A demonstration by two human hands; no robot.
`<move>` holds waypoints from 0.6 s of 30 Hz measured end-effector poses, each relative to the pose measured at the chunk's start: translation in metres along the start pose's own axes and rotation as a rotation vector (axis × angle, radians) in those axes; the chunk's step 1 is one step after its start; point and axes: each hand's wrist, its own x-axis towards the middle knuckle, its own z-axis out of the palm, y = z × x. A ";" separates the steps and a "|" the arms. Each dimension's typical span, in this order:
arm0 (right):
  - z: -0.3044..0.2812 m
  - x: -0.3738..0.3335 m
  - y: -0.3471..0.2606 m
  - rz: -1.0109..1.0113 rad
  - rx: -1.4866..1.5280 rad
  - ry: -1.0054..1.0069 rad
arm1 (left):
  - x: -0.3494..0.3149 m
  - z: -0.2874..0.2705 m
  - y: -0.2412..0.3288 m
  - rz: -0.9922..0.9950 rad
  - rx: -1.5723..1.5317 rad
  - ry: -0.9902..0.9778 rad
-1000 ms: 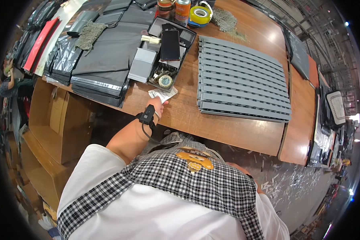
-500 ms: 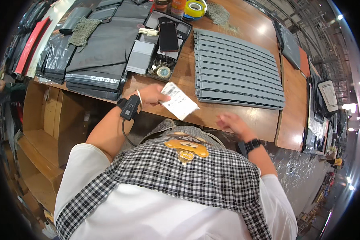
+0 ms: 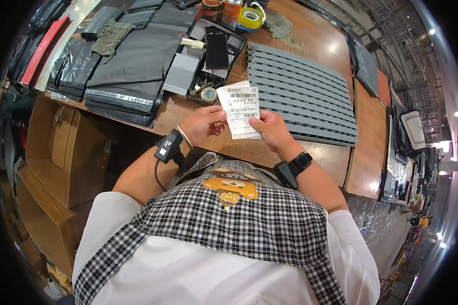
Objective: The person picks up a gray mat and labels, carries them to a table, and compares the labels. They unroll the mat, roll it back up, and place it into a gray plastic bag before pressing it flat.
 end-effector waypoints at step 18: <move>0.007 -0.012 0.011 0.029 -0.140 0.193 | 0.001 0.008 -0.035 0.004 0.035 0.247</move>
